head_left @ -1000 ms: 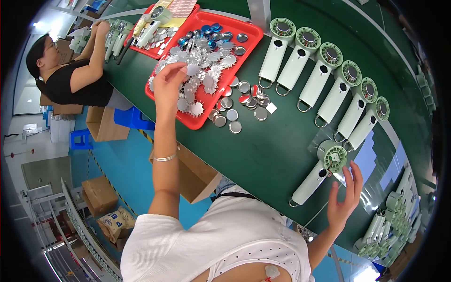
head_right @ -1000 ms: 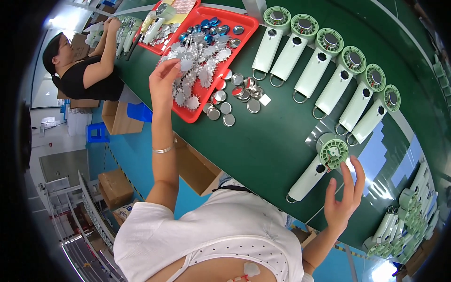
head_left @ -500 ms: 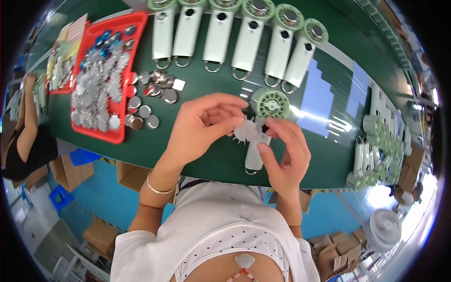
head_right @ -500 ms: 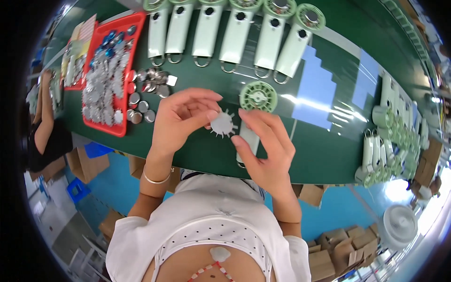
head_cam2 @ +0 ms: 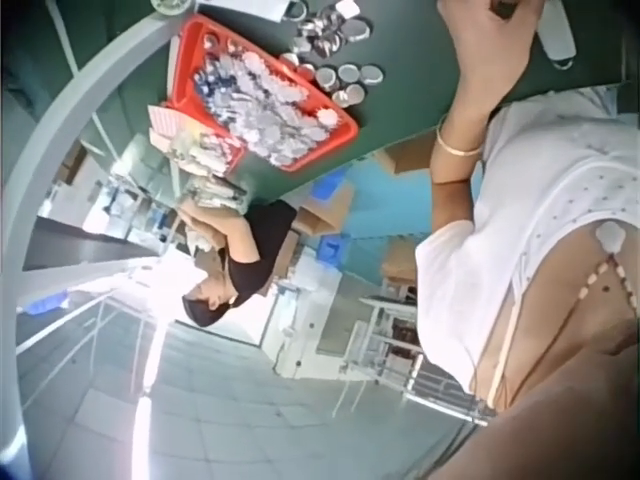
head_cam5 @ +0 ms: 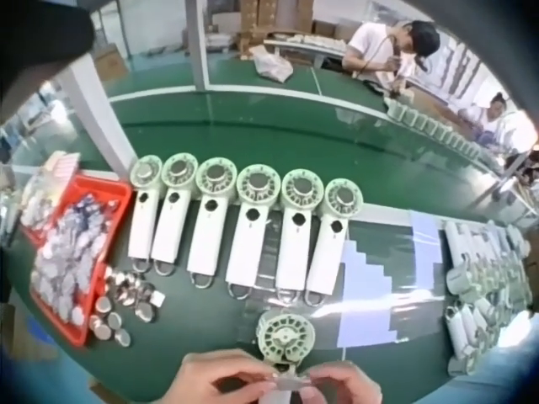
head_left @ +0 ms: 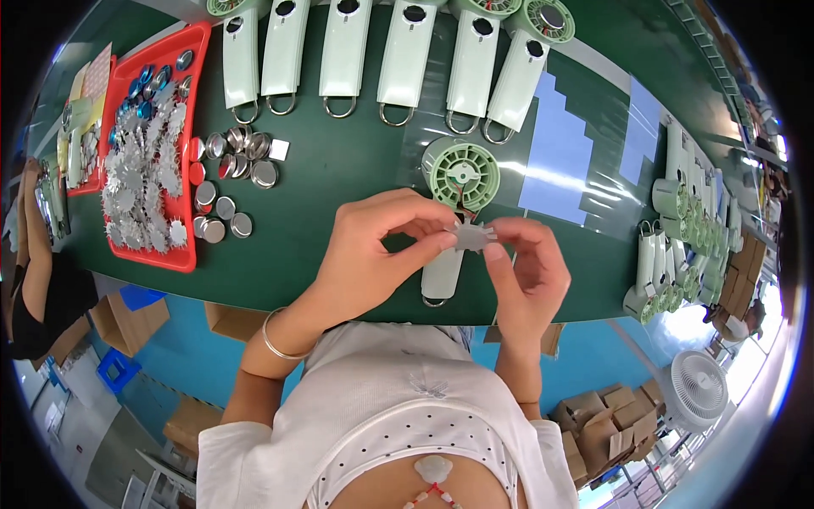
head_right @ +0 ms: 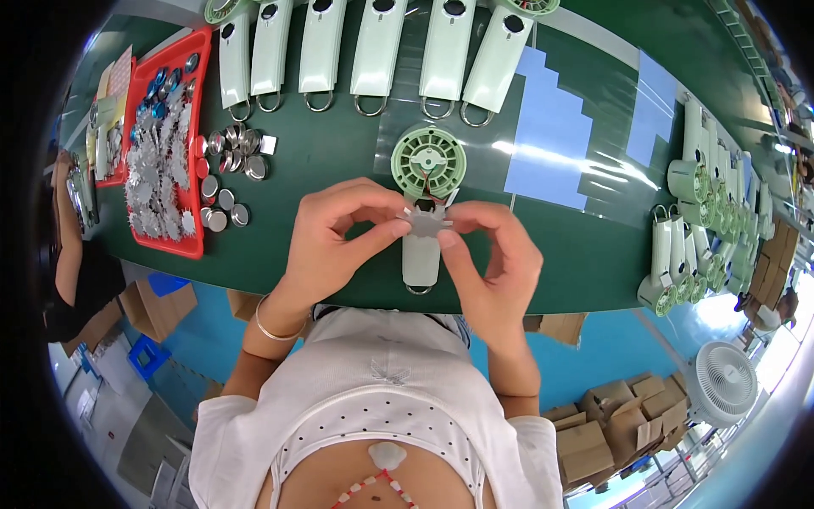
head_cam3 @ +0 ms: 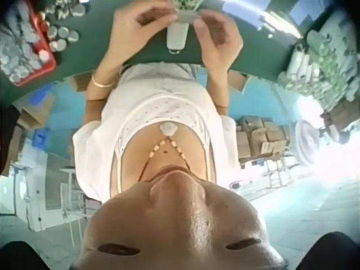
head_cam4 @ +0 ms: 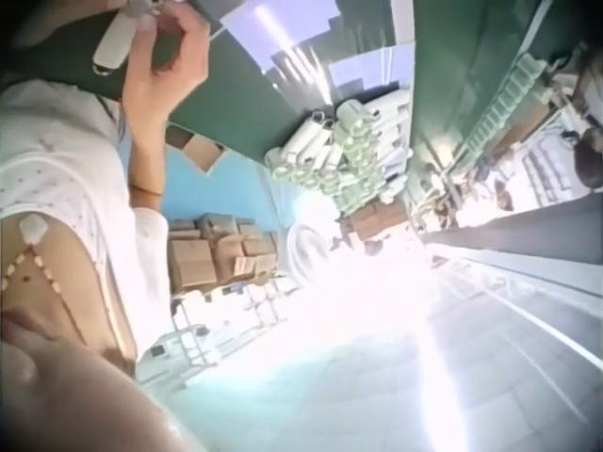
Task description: The person assembles portable hand fans by hand on a production line, attaching plastic components, circular covers, and adhesive labels to each fan.
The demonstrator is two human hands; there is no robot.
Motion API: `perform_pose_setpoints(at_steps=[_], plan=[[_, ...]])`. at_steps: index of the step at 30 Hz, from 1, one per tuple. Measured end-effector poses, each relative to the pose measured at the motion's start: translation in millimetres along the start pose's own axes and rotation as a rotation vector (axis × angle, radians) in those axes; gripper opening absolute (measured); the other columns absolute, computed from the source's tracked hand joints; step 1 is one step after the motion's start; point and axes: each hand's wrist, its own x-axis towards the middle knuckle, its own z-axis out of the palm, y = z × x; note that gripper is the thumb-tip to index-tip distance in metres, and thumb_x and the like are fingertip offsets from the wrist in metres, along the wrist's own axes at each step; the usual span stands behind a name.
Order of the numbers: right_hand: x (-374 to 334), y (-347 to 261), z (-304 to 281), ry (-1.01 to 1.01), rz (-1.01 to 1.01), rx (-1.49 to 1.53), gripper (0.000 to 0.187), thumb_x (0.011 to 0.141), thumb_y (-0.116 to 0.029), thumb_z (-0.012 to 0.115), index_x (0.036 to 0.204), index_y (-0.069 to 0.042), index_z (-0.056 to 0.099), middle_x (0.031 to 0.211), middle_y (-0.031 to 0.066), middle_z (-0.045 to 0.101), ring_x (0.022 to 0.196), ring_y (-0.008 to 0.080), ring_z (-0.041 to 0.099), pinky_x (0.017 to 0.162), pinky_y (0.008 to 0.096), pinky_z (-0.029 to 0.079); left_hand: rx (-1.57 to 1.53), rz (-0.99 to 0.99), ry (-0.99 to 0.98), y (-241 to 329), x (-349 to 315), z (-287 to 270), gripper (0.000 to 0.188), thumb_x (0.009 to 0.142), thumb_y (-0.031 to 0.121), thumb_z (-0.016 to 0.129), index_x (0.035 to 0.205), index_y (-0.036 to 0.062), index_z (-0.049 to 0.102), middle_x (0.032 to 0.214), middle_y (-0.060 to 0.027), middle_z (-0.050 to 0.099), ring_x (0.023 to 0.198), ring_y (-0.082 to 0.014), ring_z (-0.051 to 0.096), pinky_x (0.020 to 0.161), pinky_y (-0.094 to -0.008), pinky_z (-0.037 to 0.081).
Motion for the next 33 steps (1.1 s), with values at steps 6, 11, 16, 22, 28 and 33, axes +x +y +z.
perform_pose_setpoints(at_steps=[6,11,16,22,28,33], plan=[[16.8,-5.9,-6.5,-0.119,-0.021,-0.199,0.011,0.082,0.011,0.068,0.092,0.005,0.068,0.089,0.0079,0.066,0.081,0.0124,0.059,0.073,0.0242,0.046,0.094,0.062,-0.019,-4.1,7.3,-9.0,0.023,0.081,-0.001,0.074,0.104,-0.0008,0.07,0.09,-0.0094,0.069,0.074,-0.0133,0.068,0.064,-0.0256,0.053],[38.2,-4.1,-3.4,0.064,0.095,-0.19,0.006,0.085,0.002,0.071,0.091,0.003,0.069,0.081,0.0049,0.067,0.071,0.0093,0.054,0.065,0.0222,0.044,0.239,0.182,0.146,-8.9,24.9,-13.6,0.042,0.079,0.001,0.075,0.119,0.0034,0.063,0.109,-0.0107,0.067,0.089,-0.0193,0.067,0.075,-0.0299,0.054],[52.4,5.9,5.7,0.035,0.023,-0.25,0.007,0.087,-0.003,0.071,0.09,0.002,0.069,0.079,0.0029,0.066,0.068,0.0087,0.051,0.064,0.0225,0.043,0.195,0.297,0.044,-26.8,34.9,-12.7,0.051,0.08,0.002,0.071,0.129,0.0024,0.059,0.132,-0.012,0.058,0.122,-0.0239,0.055,0.103,-0.0363,0.043],[49.5,5.8,14.3,0.036,-0.007,-0.422,0.008,0.086,-0.006,0.073,0.088,0.001,0.068,0.075,0.0033,0.063,0.065,0.0103,0.051,0.063,0.0244,0.043,0.104,0.305,0.076,-42.1,33.3,-1.2,0.054,0.076,-0.004,0.072,0.127,0.0038,0.059,0.127,-0.0139,0.061,0.114,-0.0294,0.061,0.097,-0.0366,0.05],[51.5,2.8,13.9,0.02,-0.089,-0.505,0.008,0.085,-0.004,0.073,0.086,0.001,0.067,0.073,0.0047,0.061,0.063,0.0113,0.052,0.061,0.0254,0.043,0.073,0.247,0.024,-38.2,35.1,-0.6,0.048,0.083,-0.004,0.065,0.13,0.0004,0.056,0.133,-0.0123,0.058,0.123,-0.0225,0.056,0.105,-0.0345,0.044],[51.3,1.3,19.0,0.04,-0.115,-0.622,0.008,0.086,-0.006,0.073,0.086,-0.001,0.067,0.072,-0.0008,0.06,0.071,0.0072,0.05,0.069,0.0231,0.042,-0.05,0.136,0.006,-38.9,33.9,4.4,0.046,0.087,-0.007,0.06,0.132,0.0,0.052,0.135,-0.0117,0.056,0.123,-0.0207,0.055,0.104,-0.033,0.044]])
